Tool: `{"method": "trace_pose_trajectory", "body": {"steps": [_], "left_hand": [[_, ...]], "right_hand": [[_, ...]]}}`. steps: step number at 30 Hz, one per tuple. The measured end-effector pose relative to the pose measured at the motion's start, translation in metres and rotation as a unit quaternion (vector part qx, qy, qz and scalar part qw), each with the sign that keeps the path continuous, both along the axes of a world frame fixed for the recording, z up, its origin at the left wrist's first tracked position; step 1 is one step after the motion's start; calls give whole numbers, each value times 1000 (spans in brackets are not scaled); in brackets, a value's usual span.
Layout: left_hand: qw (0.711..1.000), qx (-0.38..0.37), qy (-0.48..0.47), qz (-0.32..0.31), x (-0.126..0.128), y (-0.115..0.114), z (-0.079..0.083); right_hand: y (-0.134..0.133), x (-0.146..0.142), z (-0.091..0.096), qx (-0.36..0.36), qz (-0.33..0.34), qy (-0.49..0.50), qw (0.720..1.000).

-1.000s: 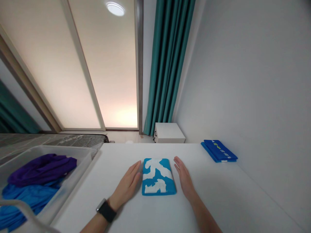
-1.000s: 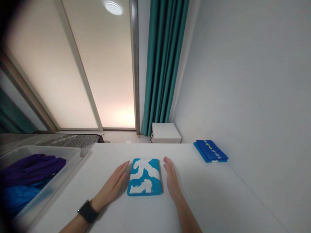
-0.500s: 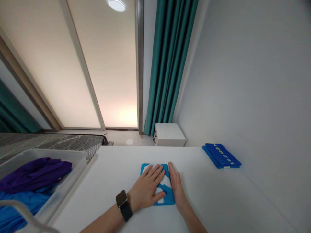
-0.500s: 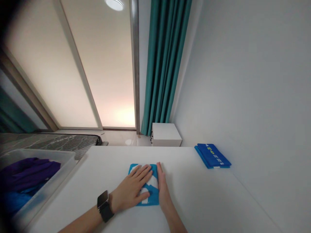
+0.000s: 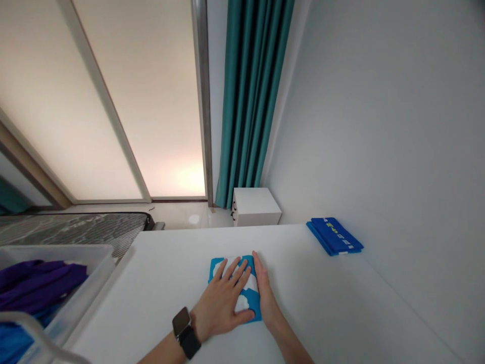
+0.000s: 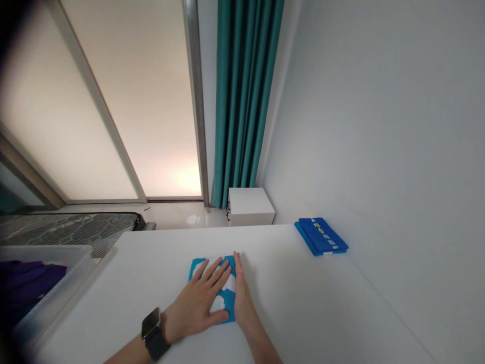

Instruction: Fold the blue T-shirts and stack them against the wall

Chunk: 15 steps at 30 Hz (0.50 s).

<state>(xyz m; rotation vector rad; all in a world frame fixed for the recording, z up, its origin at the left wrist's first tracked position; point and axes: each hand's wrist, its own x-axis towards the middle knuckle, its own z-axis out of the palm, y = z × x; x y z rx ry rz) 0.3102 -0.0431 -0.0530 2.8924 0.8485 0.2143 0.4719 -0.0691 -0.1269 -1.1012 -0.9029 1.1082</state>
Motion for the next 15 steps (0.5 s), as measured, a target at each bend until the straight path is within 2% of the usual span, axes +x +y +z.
{"method": "trace_pose_trajectory", "body": {"steps": [6,15], "left_hand": [[999,29,-45,6,0,0,-7],[998,25,-53,25,14,2,0]], "right_hand": [[-2,2,5,-7,1,-18,1000],[5,12,5,-17,-9,46,999]]}}
